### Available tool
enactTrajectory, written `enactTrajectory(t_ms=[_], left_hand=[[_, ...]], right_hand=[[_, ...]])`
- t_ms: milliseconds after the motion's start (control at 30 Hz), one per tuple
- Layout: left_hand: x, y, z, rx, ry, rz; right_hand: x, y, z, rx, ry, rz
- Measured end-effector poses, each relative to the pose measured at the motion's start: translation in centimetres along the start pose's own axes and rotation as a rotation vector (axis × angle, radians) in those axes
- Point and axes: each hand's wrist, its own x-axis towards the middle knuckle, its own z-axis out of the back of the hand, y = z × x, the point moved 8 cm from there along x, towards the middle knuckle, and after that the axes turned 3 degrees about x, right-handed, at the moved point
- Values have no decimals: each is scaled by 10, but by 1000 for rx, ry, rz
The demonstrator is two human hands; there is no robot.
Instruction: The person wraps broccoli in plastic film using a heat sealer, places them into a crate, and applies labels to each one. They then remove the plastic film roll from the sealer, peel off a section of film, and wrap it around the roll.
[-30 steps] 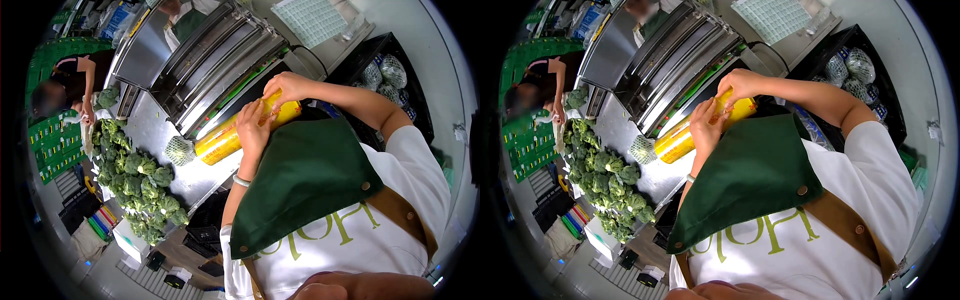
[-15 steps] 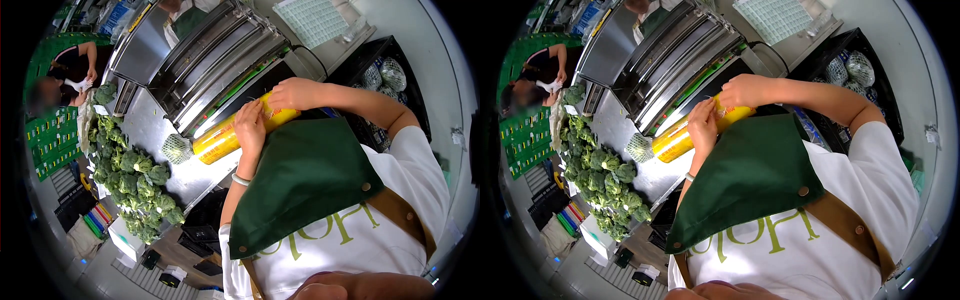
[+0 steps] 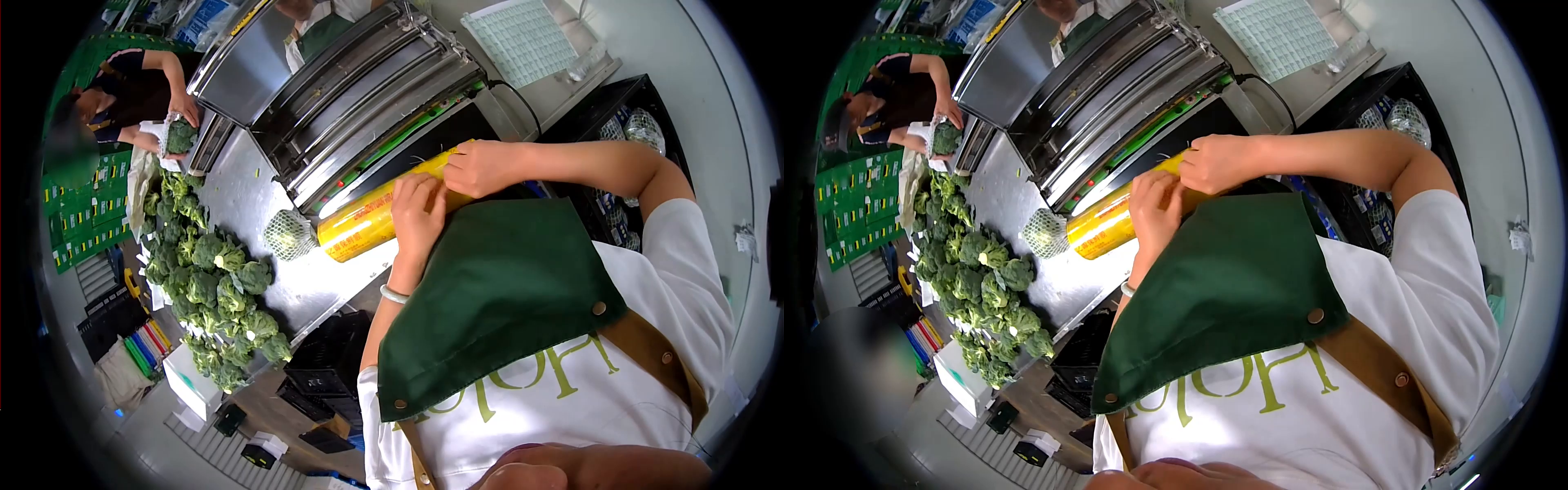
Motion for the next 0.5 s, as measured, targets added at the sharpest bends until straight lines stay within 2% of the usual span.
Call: enactTrajectory(t_ms=[100,233,300,400,500], left_hand=[[1,-16,-3,228,120,-84],[-2,-5,-18,295,102,-128],[-3,-8,-21,389,178,-120],[-5,-9,-23,464,223,-106],[-6,-10,-23,451,219,-88]], right_hand=[[-2,-5,0,45,-43,-88],[-3,-11,-3,54,-72,-157],[-4,-15,-3,75,-76,-210],[-6,-22,-6,252,-37,-325],[-1,-29,5,463,-153,-354]])
